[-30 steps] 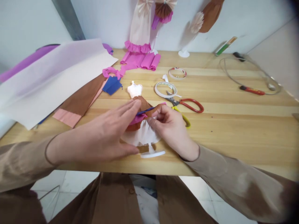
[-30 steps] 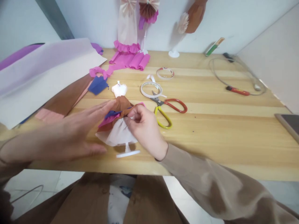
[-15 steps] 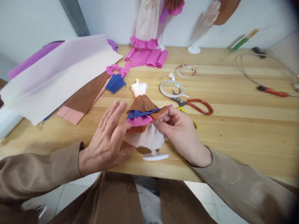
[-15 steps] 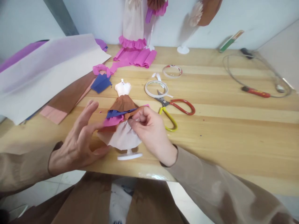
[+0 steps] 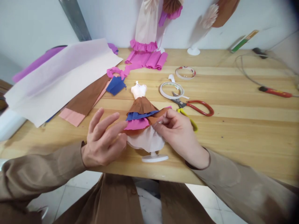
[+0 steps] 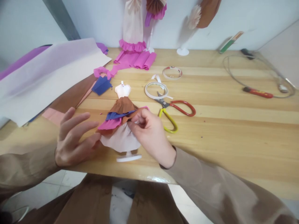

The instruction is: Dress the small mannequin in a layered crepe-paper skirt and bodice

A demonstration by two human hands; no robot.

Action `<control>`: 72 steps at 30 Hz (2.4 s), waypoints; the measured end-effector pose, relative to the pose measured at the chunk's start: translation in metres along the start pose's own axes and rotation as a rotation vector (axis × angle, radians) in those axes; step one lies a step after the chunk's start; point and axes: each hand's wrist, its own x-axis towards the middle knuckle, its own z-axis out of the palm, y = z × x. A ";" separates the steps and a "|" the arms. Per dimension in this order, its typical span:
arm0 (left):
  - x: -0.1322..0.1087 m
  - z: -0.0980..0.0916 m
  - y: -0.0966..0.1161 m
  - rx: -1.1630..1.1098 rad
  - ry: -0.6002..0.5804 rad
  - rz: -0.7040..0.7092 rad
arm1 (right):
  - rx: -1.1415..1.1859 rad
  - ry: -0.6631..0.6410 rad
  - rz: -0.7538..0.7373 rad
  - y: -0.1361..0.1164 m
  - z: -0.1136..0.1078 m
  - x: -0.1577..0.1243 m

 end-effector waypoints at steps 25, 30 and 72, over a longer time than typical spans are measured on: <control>0.007 0.009 0.010 -0.012 -0.192 -0.150 | -0.529 0.100 -0.389 -0.010 0.006 -0.005; 0.008 0.005 0.007 -0.100 -0.079 -0.121 | -0.529 0.101 -0.398 -0.010 0.005 -0.004; 0.013 0.002 0.006 0.032 -0.132 -0.029 | -0.470 0.087 -0.465 -0.001 0.007 0.001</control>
